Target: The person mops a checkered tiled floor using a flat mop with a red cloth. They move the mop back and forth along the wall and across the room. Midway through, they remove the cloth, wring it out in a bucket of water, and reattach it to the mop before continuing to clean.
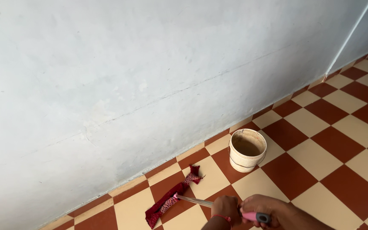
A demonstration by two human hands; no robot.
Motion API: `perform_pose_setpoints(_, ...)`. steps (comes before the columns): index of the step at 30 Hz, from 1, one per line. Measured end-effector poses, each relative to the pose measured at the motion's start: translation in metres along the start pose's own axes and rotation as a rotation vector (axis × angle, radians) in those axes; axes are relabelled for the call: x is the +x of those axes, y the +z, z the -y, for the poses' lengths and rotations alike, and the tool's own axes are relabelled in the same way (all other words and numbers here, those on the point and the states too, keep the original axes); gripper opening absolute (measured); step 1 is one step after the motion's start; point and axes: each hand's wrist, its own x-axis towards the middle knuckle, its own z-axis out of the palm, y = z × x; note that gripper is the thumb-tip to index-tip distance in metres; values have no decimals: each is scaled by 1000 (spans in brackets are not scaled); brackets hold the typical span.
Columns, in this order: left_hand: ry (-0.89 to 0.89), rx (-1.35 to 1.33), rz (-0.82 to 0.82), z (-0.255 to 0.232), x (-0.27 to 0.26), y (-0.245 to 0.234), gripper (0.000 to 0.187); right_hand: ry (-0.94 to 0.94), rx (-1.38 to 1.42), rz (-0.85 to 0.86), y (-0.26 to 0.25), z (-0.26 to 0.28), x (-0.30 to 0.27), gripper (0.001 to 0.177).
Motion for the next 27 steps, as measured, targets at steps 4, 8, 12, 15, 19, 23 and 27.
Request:
perform_pose_setpoints(4, -92, -95, -123, 17, 6, 15, 36, 78, 148, -37, 15, 7, 4, 37)
perform_pose_setpoints(8, -125, -81, -58, 46, -2, 28, 37, -44, -4, -60, 47, -5, 44, 29)
perform_pose_setpoints(12, 12, 25, -47, 66, -32, 18, 33, -219, -243, 53, 73, -8, 61, 46)
perform_pose_setpoints(15, 70, 25, -14, 56, -53, 7, 29, -142, -181, 43, 76, -12, 26, 49)
perform_pose_setpoints(19, 60, -37, -27, 39, -65, -6, 28, 6, 39, 36, 67, 12, -29, 51)
perform_pose_setpoints(23, -15, -117, -168, 47, -60, -5, 38, 174, 285, -18, 77, 47, -46, 53)
perform_pose_setpoints(27, -125, -226, -231, 71, -53, -3, 39, 150, 412, -27, 96, 70, -30, 56)
